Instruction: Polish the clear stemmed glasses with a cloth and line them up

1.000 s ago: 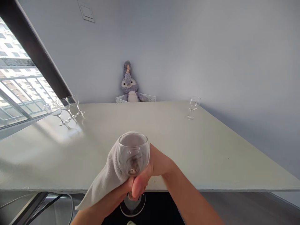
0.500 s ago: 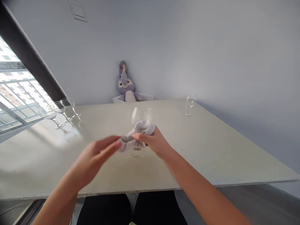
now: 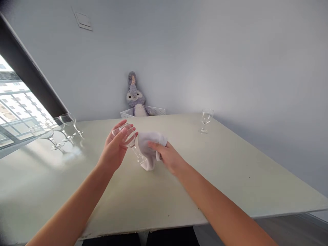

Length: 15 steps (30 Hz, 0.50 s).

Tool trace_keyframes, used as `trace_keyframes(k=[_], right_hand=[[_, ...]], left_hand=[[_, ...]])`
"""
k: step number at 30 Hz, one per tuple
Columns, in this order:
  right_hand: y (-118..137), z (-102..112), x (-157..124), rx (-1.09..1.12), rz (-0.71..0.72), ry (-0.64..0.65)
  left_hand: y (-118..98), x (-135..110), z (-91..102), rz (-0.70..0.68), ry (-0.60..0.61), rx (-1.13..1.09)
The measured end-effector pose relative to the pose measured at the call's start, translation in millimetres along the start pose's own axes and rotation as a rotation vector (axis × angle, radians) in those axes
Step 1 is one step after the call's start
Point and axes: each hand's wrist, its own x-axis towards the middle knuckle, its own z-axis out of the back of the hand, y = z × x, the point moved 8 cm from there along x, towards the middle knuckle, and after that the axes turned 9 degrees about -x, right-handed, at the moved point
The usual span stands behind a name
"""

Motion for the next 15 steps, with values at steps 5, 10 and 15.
trace_keyframes(k=[5,10,15], right_hand=[[0.1,-26.8,-5.3,0.177,-0.008,0.218],[-8.5,-30.5,-3.7,-0.078,0.014,0.152],[-20.0,-46.2,-8.9,-0.239,-0.027,0.271]], left_hand=[[11.9,-0.4,14.4,0.054,-0.02,-0.165],[15.3,-9.2,6.3,0.1,0.023,-0.222],[19.5,-20.4,-8.7,0.167,0.101,-0.221]])
